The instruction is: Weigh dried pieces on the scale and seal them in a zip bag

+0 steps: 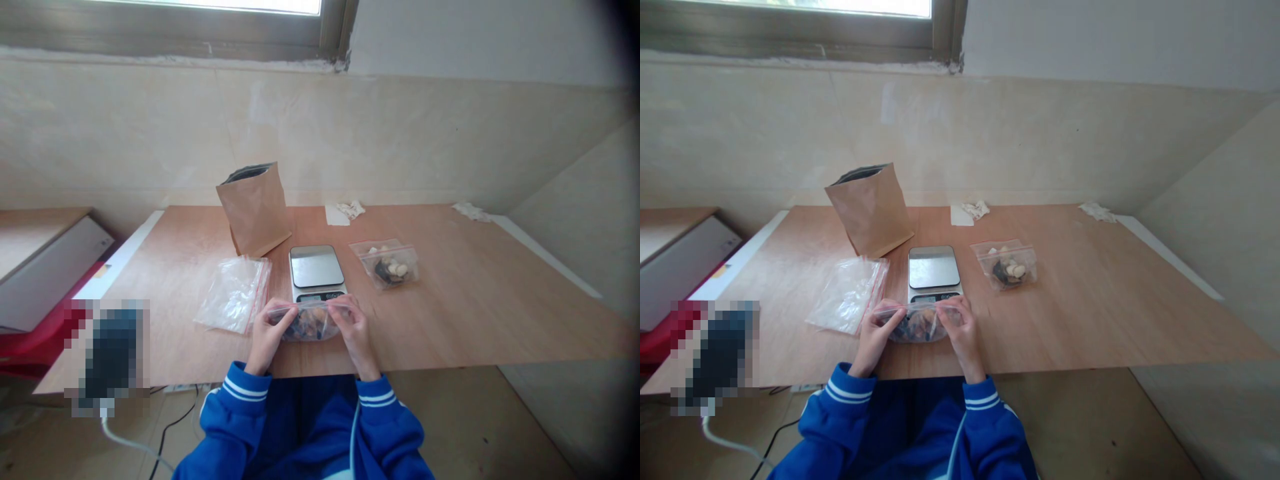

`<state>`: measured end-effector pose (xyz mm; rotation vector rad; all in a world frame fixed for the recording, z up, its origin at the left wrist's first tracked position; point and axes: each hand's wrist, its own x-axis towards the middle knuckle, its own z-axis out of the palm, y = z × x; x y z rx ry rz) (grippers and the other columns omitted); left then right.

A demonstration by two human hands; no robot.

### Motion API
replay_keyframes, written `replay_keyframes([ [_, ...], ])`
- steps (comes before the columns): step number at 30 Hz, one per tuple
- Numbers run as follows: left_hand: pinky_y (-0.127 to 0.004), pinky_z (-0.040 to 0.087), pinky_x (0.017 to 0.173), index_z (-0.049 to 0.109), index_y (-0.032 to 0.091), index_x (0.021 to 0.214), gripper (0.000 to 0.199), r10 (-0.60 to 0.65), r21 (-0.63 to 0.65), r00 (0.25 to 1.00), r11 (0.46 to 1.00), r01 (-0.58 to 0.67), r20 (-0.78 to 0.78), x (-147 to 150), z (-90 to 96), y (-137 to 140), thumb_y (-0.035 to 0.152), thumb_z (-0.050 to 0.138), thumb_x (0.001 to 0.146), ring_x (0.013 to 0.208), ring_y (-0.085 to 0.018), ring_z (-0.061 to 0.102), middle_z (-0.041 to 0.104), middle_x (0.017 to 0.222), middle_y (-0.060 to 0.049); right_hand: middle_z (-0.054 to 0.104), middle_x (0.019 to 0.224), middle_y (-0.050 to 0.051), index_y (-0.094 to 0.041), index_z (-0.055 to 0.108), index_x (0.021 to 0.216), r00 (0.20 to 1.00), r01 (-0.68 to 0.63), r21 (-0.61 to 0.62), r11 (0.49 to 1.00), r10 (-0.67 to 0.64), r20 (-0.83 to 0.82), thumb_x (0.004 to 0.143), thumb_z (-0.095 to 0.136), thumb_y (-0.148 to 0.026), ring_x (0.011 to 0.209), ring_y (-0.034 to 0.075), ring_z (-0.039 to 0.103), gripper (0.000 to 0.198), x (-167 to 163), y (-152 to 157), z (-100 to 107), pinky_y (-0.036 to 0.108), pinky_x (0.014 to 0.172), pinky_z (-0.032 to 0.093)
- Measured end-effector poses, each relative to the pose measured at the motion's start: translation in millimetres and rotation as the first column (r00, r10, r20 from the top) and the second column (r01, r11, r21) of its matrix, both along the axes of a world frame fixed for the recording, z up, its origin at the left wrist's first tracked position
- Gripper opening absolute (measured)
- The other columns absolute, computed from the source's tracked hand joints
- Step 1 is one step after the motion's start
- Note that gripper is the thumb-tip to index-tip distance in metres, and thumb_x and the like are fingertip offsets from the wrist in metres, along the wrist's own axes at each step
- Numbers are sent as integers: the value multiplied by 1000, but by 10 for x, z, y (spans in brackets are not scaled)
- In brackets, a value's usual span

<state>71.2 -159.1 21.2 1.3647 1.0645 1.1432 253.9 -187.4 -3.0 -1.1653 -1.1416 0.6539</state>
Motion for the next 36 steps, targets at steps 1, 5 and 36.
replay_keyframes([
  [1,-25,49,73,68,15,81,21,8,10,1000,1000,-8,-5,-1,7,-1,36,68,80,81,-16,63,66,82,-3,61,87,4,-22,70,83,1000,1,0,1000,-1,-2,84,66,-32,89,20,59,11,2,2,-6,34,82,48],
  [5,-24,48,73,70,15,80,20,23,24,1000,999,-23,-8,-1,20,-2,36,69,79,81,-15,62,65,82,-3,62,91,5,-23,73,89,1000,1,-37,999,-2,-5,84,66,-35,92,21,59,15,11,2,-21,35,81,49],
  [36,-25,49,73,69,16,86,22,-140,-84,988,986,145,63,-15,43,-39,34,73,75,83,-17,63,66,90,-5,67,97,4,-22,69,100,983,-123,-147,981,100,-157,86,60,-43,86,19,64,27,-78,-120,61,31,78,51],
])
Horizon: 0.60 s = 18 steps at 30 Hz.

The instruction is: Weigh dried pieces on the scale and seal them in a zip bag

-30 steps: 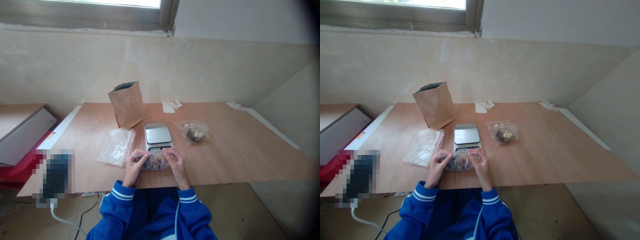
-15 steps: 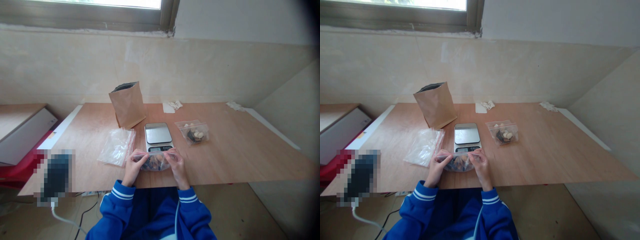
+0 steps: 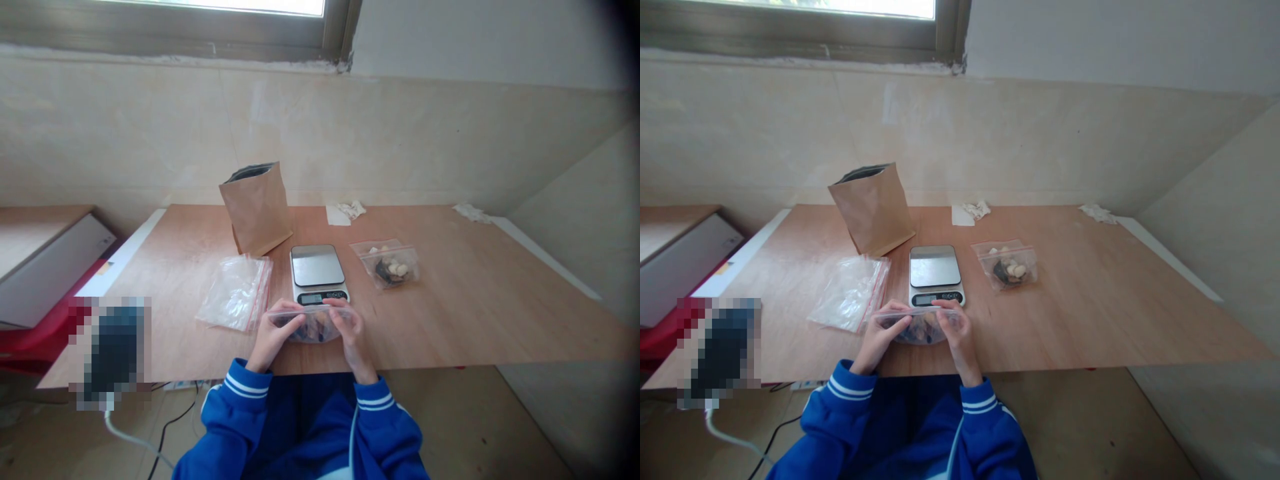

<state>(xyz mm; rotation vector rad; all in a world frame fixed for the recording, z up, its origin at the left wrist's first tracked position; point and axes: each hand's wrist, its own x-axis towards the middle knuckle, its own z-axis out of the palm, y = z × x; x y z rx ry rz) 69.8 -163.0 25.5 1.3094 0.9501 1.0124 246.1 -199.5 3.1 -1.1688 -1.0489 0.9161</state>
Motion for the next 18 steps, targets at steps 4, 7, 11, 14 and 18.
replay_keyframes([
  [4,-25,47,73,70,17,81,17,35,49,999,998,-35,1,1,-6,6,33,71,78,81,-16,61,65,86,-4,65,91,3,-22,70,92,996,-58,29,998,56,64,87,59,-42,89,19,63,23,-16,-23,70,31,81,51],
  [7,-26,47,73,70,16,79,17,47,61,999,997,-47,4,2,-18,12,33,71,77,80,-16,61,65,84,-4,63,86,2,-21,67,88,997,-55,17,998,54,56,83,64,-41,83,18,63,20,-41,-20,90,29,76,52],
  [11,-25,46,73,70,16,77,16,49,63,999,997,-50,16,0,-28,16,32,72,76,80,-15,60,63,82,-3,61,76,-1,-20,65,78,999,-21,13,1000,21,33,82,67,-39,74,16,61,19,-74,4,63,27,70,51],
  [14,-26,45,73,69,16,75,15,49,62,998,997,-51,25,-6,-27,17,31,73,76,79,-15,59,63,82,-2,60,74,-1,-20,66,76,1000,-9,26,1000,8,20,82,67,-38,73,15,60,19,-96,12,47,27,69,50],
  [18,-27,45,73,69,16,72,18,69,67,997,995,-70,23,-16,-24,25,33,73,75,79,-15,59,63,80,-3,60,72,-1,-21,65,74,999,-29,29,999,30,-28,82,67,-39,69,15,59,20,-112,1,50,28,65,49],
])
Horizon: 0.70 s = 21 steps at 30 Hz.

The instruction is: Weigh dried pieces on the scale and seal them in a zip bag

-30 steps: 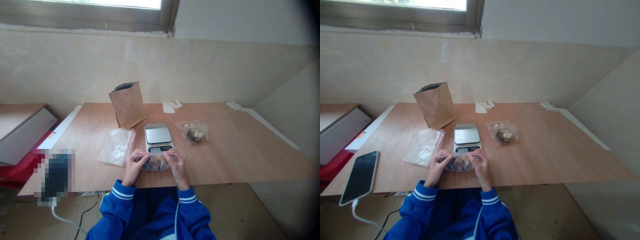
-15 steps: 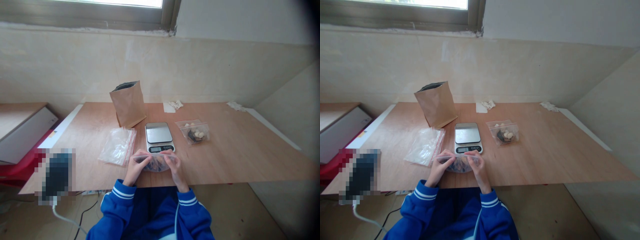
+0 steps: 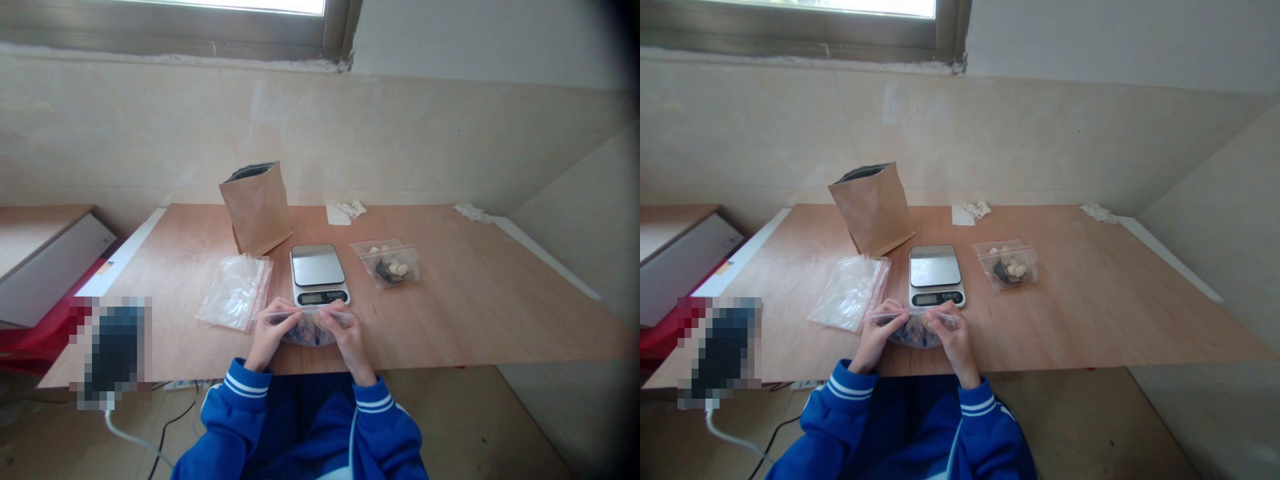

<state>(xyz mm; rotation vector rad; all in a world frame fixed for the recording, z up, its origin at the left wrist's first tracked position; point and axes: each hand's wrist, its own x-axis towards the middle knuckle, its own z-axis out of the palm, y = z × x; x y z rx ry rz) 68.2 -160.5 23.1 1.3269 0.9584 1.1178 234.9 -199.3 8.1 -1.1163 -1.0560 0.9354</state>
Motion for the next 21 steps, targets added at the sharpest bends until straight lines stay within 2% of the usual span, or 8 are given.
replay_keyframes([
  [7,-26,45,73,68,15,72,19,2,7,1000,1000,-2,-16,-2,-11,0,33,73,75,79,-15,60,63,81,-3,58,72,-1,-20,65,72,999,27,15,1000,-28,37,83,66,-38,70,15,58,21,-1,-11,25,28,68,48],
  [13,-25,47,71,70,16,81,17,-44,-24,998,999,43,-40,20,-3,-18,32,73,76,79,-15,62,66,85,-4,60,70,-2,-22,62,78,999,36,-34,999,-36,-3,82,66,-41,66,15,59,20,-16,-13,45,26,63,49],
  [18,-27,49,75,71,16,87,19,-20,27,997,999,22,-77,26,1,-34,32,73,76,82,-17,63,68,88,-5,65,89,2,-22,67,92,998,-26,-17,1000,27,53,84,63,-40,83,18,64,20,-2,-14,44,29,75,51],
  [21,-28,50,76,71,16,86,19,9,48,996,999,-5,-89,28,4,-43,33,72,77,82,-17,64,68,88,-5,63,90,3,-22,70,91,993,-44,10,999,42,109,86,62,-40,86,18,62,20,0,-11,31,31,80,50],
])
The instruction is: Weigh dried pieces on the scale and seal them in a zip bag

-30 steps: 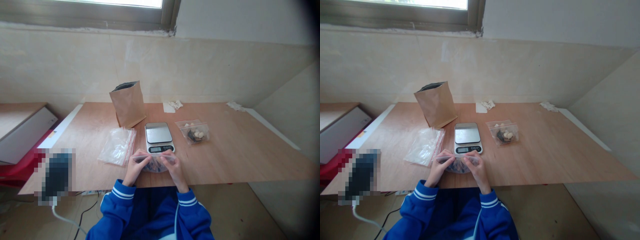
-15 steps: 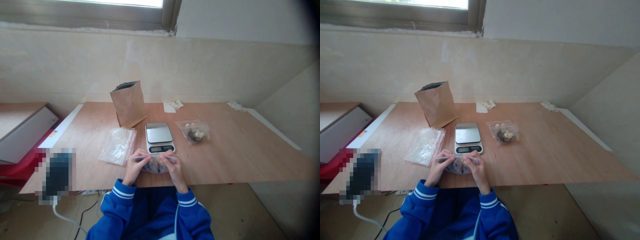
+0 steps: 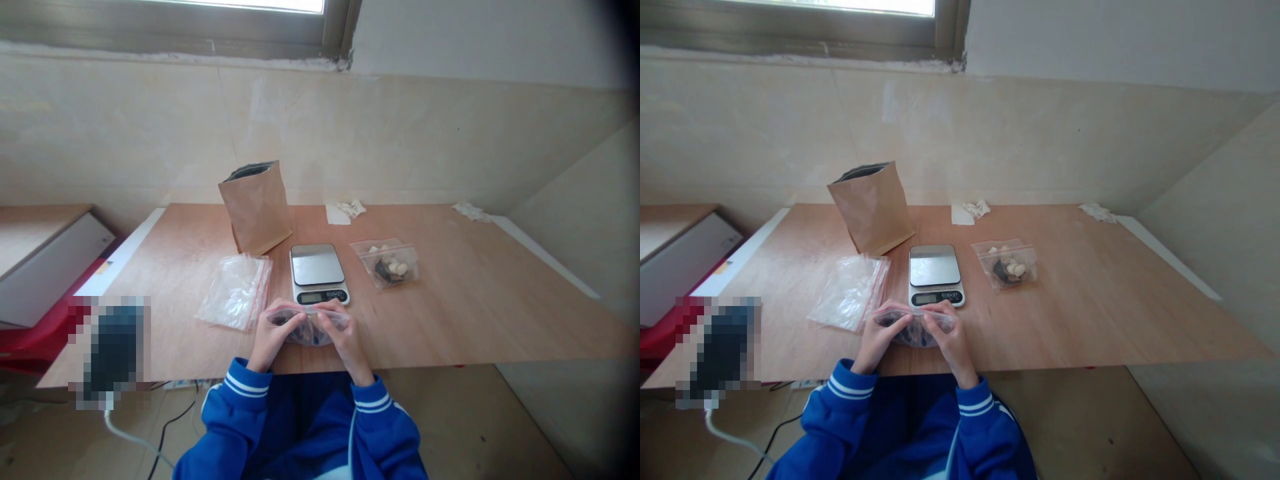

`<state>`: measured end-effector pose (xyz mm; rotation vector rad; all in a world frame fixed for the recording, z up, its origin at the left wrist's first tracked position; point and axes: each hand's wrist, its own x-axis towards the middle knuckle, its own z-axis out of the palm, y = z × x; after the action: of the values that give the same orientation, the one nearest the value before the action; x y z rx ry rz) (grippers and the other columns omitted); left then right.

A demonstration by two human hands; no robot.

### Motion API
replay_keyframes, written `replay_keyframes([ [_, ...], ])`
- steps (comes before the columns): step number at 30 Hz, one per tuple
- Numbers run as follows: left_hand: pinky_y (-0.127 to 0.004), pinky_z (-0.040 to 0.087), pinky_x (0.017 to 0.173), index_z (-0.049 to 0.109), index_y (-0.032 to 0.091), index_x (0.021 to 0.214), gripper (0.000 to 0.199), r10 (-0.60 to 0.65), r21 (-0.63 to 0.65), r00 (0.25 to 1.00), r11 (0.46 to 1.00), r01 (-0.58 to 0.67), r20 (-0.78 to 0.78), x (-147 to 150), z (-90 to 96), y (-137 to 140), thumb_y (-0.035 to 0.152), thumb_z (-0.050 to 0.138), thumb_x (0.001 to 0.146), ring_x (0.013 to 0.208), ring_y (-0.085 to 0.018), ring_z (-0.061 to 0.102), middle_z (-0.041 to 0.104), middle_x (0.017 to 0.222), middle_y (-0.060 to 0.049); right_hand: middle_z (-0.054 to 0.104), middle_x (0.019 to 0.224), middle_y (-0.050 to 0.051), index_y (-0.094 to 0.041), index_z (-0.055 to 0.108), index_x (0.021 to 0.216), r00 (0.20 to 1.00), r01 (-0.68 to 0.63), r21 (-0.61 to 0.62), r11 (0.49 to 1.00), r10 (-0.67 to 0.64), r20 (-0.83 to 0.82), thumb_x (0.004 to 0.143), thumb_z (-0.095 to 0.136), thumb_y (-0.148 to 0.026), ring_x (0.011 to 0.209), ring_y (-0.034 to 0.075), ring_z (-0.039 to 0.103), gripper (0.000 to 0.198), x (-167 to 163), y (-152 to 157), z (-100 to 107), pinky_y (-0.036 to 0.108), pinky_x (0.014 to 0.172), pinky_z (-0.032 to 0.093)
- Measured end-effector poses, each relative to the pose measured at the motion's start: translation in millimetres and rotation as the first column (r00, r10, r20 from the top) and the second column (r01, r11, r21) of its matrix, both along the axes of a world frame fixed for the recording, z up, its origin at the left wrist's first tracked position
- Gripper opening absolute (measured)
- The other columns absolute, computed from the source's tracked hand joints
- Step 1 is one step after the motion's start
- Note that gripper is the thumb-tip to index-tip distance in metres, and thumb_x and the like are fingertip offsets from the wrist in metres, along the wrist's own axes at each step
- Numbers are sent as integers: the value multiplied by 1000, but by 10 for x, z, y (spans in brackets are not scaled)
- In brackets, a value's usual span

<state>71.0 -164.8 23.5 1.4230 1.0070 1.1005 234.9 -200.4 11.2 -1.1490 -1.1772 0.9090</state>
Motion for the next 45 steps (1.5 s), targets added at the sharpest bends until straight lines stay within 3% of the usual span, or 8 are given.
replay_keyframes([
  [6,-28,50,77,71,16,82,17,3,59,1000,998,-2,-28,-6,7,1,32,70,79,81,-17,63,67,86,-5,61,83,2,-22,71,84,999,-6,41,999,4,41,83,67,-34,84,18,61,13,-31,19,-18,31,80,50],
  [19,-25,49,74,69,16,80,12,-8,128,999,992,13,-36,-2,-19,17,28,71,79,80,-14,62,64,84,-3,60,76,0,-20,67,76,983,131,106,986,-143,115,83,65,-25,76,15,59,9,-113,10,-5,29,73,48],
  [28,-25,50,73,67,15,82,15,-18,81,1000,996,20,-25,5,-10,1,30,69,80,81,-15,63,65,86,-4,61,84,2,-19,69,85,993,77,42,996,-80,90,83,65,-32,84,16,62,13,-126,15,3,28,78,50],
  [36,-27,50,73,71,16,81,13,-9,131,998,991,16,-55,2,-28,11,29,71,79,80,-16,63,66,82,-5,60,80,1,-20,71,80,988,120,73,990,-126,88,83,67,-29,80,16,61,10,-145,2,6,29,75,50],
  [45,-29,50,72,74,18,70,14,58,35,998,998,-58,12,7,-37,19,31,76,72,74,-16,63,68,77,-5,55,74,0,-21,70,70,986,151,57,987,-154,56,83,68,-32,72,14,55,17,-159,-10,0,28,70,45],
])
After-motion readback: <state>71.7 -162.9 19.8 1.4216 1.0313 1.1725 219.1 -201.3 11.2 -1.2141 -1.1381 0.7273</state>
